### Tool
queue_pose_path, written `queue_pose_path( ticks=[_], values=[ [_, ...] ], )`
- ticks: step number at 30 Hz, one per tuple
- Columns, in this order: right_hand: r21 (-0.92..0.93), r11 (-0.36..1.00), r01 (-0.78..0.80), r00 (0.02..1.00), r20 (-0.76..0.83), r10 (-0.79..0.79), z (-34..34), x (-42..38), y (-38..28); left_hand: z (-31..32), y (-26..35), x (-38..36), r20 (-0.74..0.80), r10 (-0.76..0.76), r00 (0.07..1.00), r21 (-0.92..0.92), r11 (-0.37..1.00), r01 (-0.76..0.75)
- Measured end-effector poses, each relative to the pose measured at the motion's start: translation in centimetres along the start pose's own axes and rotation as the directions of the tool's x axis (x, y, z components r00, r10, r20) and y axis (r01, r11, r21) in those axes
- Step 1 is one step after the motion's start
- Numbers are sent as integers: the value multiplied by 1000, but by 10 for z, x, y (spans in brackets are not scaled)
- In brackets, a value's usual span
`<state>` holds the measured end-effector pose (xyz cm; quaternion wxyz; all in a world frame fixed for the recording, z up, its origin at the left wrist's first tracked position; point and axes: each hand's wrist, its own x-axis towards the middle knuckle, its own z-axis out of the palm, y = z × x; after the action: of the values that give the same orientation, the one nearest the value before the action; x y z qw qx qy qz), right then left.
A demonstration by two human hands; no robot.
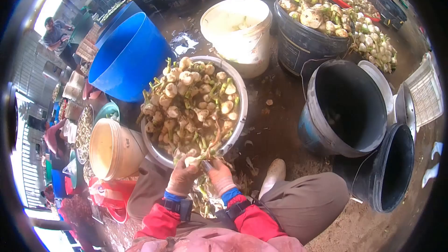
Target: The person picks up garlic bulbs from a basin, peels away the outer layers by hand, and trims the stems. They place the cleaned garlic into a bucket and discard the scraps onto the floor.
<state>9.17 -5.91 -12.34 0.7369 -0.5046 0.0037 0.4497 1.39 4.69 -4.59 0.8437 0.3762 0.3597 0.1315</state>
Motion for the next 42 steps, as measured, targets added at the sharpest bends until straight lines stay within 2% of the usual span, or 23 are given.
queue_pose_path(
  ticks=[1,3,5,7,8,10,13,15,17,19,22,24,27,29,30,31,32,33,35,36,38,41,42],
  values=[
    [-6,1000,-7,1000,1,7,-1,-3,4,-9,-12,-6,-86,37,996,173,985,-22],
    [-123,992,-13,999,36,18,2,-6,7,-19,-26,-18,-53,291,955,549,807,-216],
    [-39,997,-59,997,47,61,12,-22,-18,-8,-28,-30,-101,387,917,644,728,-236],
    [51,994,-98,994,56,95,15,-25,-20,-19,-45,-26,-24,589,808,817,477,-324],
    [8,998,-64,997,39,64,13,-20,-10,-20,-48,-26,-23,592,806,816,477,-328],
    [-38,999,-26,999,22,27,12,-18,-6,0,-36,-35,124,685,718,946,137,-294],
    [-68,997,-28,1000,-5,27,10,-16,-8,9,-34,-33,266,693,670,926,9,-378],
    [-61,998,-6,1000,-11,6,10,-12,-7,6,-36,-30,267,678,685,941,-29,-338],
    [-96,994,-51,999,14,52,6,-16,-20,5,-29,-29,1,522,853,849,451,-277],
    [16,994,-109,987,121,106,8,-20,-31,3,-17,-31,-131,335,933,460,854,-242],
    [-22,996,-81,981,173,84,4,-13,-24,-3,-18,-33,-111,320,941,419,873,-248],
    [-43,995,-90,978,187,97,5,-13,-21,-11,-28,-30,-68,398,915,599,749,-281],
    [-117,992,-42,980,188,64,9,-16,-25,-13,-30,-32,-115,359,926,577,783,-232],
    [-417,898,138,986,148,-82,10,-13,-14,-23,-31,-30,-75,373,925,536,797,-278],
    [-453,876,168,983,145,-113,14,-21,-26,-25,-25,-32,-37,165,986,278,949,-148],
    [-454,875,170,982,151,-112,18,-30,-38,-21,-16,-37,61,-28,998,10,1000,28],
    [-468,834,292,953,214,-214,20,-39,-49,-17,-9,-49,160,-88,983,-169,979,115],
    [-472,781,409,910,276,-310,20,-42,-54,-19,-9,-51,157,-83,984,-171,979,110],
    [-481,735,478,874,341,-345,14,-36,-39,-25,-12,-56,225,-94,970,-307,938,162],
    [-284,893,349,912,320,-255,17,-37,-41,-27,-9,-60,244,-102,964,-302,937,176],
    [86,996,6,946,324,-34,17,-44,-45,-27,-7,-65,227,-118,967,-277,944,180],
    [118,982,-150,932,348,100,16,-36,-28,-26,-9,-68,168,-183,969,-198,956,215],
    [213,962,-172,953,283,108,18,-36,-22,-25,-10,-68,124,-223,967,-142,960,239]
  ],
)
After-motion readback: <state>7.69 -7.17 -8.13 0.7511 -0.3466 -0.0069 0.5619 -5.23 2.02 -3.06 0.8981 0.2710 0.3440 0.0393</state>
